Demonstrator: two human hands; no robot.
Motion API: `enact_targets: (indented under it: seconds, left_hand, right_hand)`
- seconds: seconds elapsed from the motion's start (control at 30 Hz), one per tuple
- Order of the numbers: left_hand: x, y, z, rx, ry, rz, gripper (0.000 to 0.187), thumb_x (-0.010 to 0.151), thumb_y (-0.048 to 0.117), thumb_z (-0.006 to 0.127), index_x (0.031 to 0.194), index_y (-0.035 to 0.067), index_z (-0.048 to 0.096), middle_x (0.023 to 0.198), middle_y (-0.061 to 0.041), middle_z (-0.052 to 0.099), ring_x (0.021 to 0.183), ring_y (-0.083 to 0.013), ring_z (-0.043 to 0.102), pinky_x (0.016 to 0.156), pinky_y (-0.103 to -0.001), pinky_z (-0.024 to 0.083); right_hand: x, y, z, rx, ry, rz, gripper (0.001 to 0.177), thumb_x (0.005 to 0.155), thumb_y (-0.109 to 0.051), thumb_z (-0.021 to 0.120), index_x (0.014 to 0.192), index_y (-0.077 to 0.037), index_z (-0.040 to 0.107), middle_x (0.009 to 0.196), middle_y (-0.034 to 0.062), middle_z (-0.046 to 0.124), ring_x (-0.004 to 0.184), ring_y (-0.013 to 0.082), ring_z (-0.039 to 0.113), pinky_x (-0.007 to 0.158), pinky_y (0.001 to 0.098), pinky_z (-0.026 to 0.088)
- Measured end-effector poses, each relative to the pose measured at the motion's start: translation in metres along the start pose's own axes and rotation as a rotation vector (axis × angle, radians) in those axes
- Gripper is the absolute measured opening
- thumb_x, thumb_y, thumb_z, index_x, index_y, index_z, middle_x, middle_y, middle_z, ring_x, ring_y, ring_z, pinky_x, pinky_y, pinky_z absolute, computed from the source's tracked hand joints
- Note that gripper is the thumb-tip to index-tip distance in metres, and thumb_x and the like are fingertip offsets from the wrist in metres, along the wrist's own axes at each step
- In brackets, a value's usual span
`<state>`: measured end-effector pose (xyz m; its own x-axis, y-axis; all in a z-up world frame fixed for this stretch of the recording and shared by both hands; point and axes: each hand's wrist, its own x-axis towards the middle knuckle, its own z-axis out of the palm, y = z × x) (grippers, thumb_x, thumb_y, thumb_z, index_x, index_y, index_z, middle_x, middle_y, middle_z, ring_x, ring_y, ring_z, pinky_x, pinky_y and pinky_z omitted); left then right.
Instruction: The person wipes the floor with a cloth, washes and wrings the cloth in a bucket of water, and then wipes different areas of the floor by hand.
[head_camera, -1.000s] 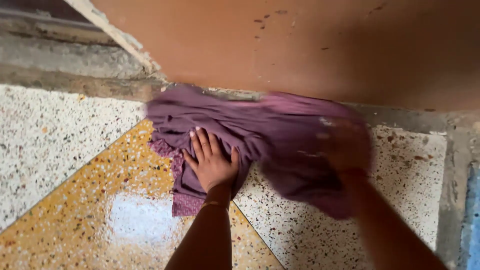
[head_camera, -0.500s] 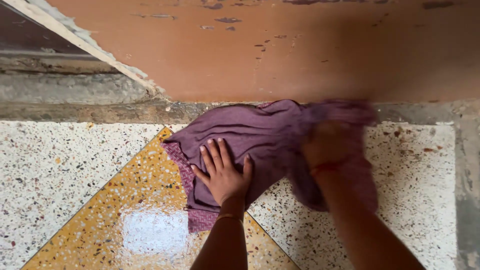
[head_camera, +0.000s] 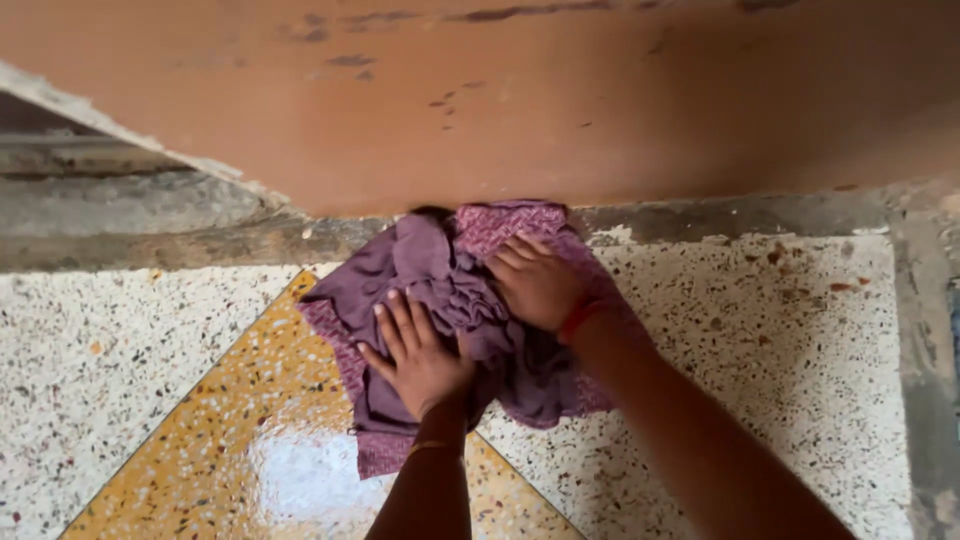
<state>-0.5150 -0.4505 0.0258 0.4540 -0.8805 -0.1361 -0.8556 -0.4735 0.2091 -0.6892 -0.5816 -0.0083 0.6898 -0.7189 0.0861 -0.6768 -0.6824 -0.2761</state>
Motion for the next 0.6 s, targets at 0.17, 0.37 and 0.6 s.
enact_targets:
  seconds: [0.17, 0.37, 0.6]
  left_hand:
    - [0.002, -0.003, 0.003, 0.018, 0.067, 0.031, 0.095, 0.079, 0.052, 0.061, 0.16, 0.011, 0.031, 0.171, -0.006, 0.02, 0.158, -0.0277, 0.013, 0.122, -0.066, 0.001]
    - [-0.002, -0.002, 0.005, 0.01, 0.114, 0.047, 0.094, 0.083, 0.058, 0.057, 0.161, 0.012, 0.032, 0.171, -0.009, 0.024, 0.159, -0.0293, 0.016, 0.122, -0.066, 0.002]
    - [-0.002, 0.001, -0.001, -0.057, 0.147, 0.075, 0.089, 0.092, 0.069, 0.046, 0.162, 0.016, 0.033, 0.169, -0.007, 0.03, 0.158, -0.0287, 0.02, 0.121, -0.069, 0.001]
  right_hand:
    - [-0.042, 0.058, -0.079, -0.076, -0.152, 0.069, 0.058, 0.103, -0.049, 0.04, 0.14, -0.009, 0.059, 0.139, 0.017, 0.061, 0.13, 0.0338, 0.055, 0.117, 0.0564, 0.028]
    - [-0.145, 0.146, -0.106, -0.197, -0.144, 0.519, 0.056, 0.103, -0.057, 0.045, 0.129, -0.014, 0.068, 0.115, 0.0166, 0.072, 0.11, 0.0373, 0.066, 0.105, 0.0545, 0.045]
    - [-0.255, 0.21, -0.121, -0.3, 0.108, 0.723, 0.051, 0.104, -0.049, 0.054, 0.125, -0.003, 0.063, 0.121, 0.0221, 0.063, 0.115, 0.0416, 0.059, 0.103, 0.0571, 0.042]
